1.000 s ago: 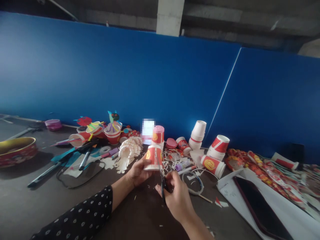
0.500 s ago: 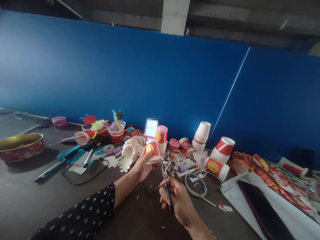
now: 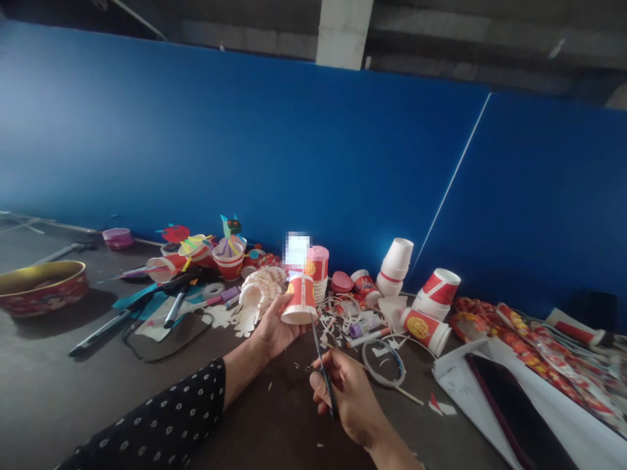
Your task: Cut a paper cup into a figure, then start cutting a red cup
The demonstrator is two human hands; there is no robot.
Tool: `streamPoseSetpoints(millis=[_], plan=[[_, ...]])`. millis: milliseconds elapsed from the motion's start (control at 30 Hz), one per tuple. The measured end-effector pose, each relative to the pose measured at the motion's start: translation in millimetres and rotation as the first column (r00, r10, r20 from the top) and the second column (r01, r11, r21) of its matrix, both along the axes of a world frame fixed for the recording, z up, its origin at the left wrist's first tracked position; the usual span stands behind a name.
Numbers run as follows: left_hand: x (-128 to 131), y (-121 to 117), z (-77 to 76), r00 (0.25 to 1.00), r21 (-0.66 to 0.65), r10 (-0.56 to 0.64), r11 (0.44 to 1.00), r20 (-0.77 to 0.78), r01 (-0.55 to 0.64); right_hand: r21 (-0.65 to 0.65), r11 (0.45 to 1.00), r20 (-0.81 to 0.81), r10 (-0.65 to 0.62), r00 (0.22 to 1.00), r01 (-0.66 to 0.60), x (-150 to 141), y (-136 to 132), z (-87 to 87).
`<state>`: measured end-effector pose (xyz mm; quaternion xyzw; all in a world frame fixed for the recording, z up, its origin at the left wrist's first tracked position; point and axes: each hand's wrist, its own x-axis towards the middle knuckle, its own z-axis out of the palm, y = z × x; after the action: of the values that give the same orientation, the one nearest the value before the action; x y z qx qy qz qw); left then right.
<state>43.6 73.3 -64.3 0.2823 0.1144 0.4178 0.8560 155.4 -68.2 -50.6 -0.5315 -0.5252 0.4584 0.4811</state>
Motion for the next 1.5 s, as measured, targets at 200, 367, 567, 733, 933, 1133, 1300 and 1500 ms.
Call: streamPoseSetpoints(millis=[200, 367, 567, 733, 933, 1133, 1300, 1500], plan=[[-2.1, -2.9, -0.4, 0.999, 0.004, -0.028, 1.000, 0.035, 0.028, 0.017, 1.000, 0.043, -0.022, 0.999, 0.022, 3.5, 2.9, -6.7], [-2.3, -5.6, 2.1, 0.999, -0.008, -0.038, 0.999, 0.010, 0.038, 0.045, 0.999, 0.135, -0.028, 0.991, 0.022, 5.1, 4.6, -16.7], [-1.6, -5.5, -1.5, 0.999, 0.065, -0.042, 0.997, -0.018, 0.043, 0.054, 0.998, 0.160, 0.000, 0.987, -0.009, 3.8, 2.1, -16.2], [-3.5, -5.8, -0.4, 0.998, 0.163, -0.066, 0.984, -0.007, 0.067, 0.040, 0.999, 0.163, 0.012, 0.986, -0.018, 3.6, 2.5, -15.7], [-4.2, -6.6, 1.5, 0.999, 0.172, -0.040, 0.984, -0.014, 0.042, 0.042, 0.999, 0.128, -0.011, 0.992, 0.005, 6.6, 5.9, -21.7], [-2.6, -8.1, 1.5, 0.999, 0.188, -0.015, 0.982, -0.041, 0.023, 0.017, 0.999, 0.030, -0.041, 0.999, 0.040, 3.8, 4.0, -11.1], [-0.1, -11.7, 1.7, 1.000, 0.253, -0.011, 0.967, -0.018, 0.015, 0.000, 0.999, -0.004, -0.039, 0.999, 0.039, 4.0, 2.8, -5.5], [2.1, -13.8, 3.1, 0.999, 0.260, -0.023, 0.965, -0.042, 0.034, -0.003, 0.999, -0.010, -0.039, 0.999, 0.038, 7.5, 5.6, -8.7]])
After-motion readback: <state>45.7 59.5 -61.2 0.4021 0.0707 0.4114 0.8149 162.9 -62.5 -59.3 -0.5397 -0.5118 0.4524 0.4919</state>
